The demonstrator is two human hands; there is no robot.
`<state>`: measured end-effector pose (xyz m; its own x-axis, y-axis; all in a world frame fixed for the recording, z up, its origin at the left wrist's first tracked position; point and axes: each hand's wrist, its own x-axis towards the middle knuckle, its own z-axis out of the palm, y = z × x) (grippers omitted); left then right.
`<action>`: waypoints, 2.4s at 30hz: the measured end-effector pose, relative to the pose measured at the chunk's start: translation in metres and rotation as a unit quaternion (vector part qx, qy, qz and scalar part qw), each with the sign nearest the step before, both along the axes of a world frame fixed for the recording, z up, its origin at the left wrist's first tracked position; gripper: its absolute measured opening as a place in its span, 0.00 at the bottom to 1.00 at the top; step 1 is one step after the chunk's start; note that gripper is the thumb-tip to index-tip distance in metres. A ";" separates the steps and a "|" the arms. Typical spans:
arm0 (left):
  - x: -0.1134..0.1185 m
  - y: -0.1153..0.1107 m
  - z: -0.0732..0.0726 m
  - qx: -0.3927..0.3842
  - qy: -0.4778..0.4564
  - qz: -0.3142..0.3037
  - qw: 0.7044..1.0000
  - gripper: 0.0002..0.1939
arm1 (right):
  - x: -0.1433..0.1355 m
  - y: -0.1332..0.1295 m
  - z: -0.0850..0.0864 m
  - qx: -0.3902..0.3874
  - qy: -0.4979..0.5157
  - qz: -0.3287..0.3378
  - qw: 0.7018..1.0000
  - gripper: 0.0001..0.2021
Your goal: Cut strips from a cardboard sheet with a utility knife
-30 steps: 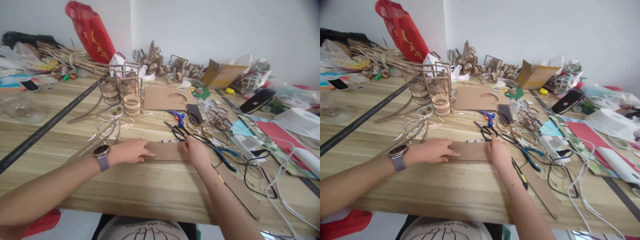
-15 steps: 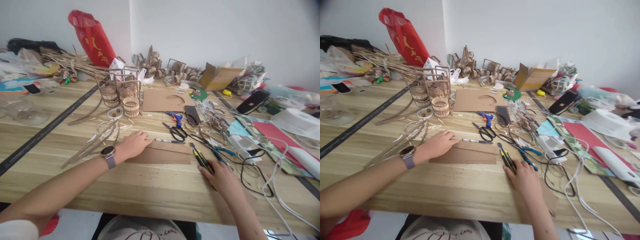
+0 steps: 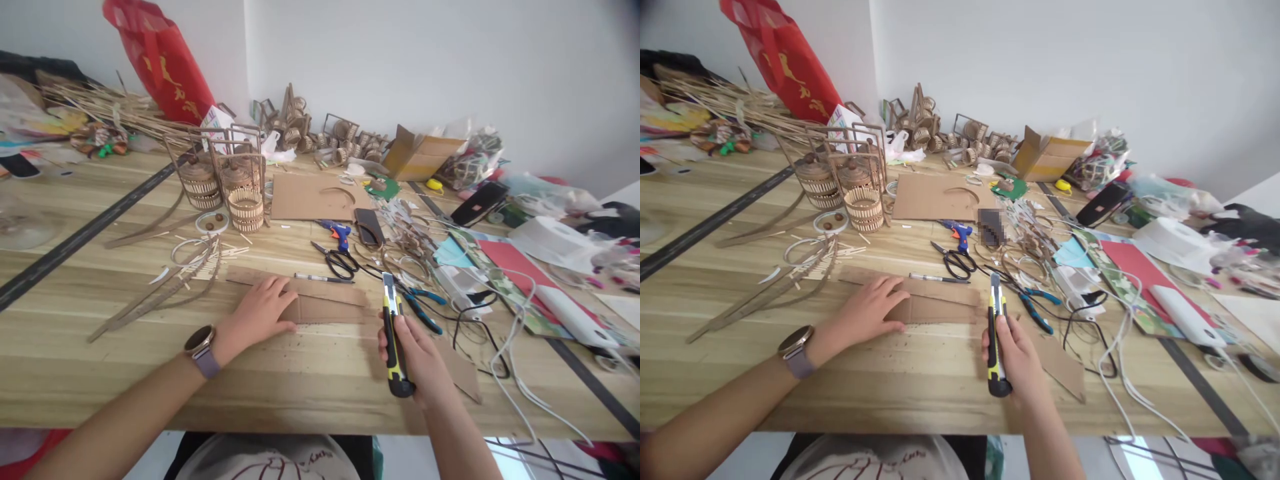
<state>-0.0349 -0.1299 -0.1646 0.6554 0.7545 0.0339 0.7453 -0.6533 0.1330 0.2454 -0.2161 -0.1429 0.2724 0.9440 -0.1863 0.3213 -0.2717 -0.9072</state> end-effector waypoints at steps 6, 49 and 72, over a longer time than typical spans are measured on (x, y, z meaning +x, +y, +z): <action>-0.005 0.001 0.002 0.003 0.007 0.047 0.999 0.32 | -0.025 0.000 -0.009 -0.054 0.247 -0.039 0.967 0.26; -0.008 0.050 -0.031 0.054 -0.027 0.088 0.994 0.33 | -0.108 0.070 0.008 -0.056 -0.547 0.471 0.690 0.13; -0.006 0.046 -0.029 0.046 -0.045 0.087 0.994 0.31 | -0.136 0.071 0.029 -0.136 -0.634 0.499 0.575 0.10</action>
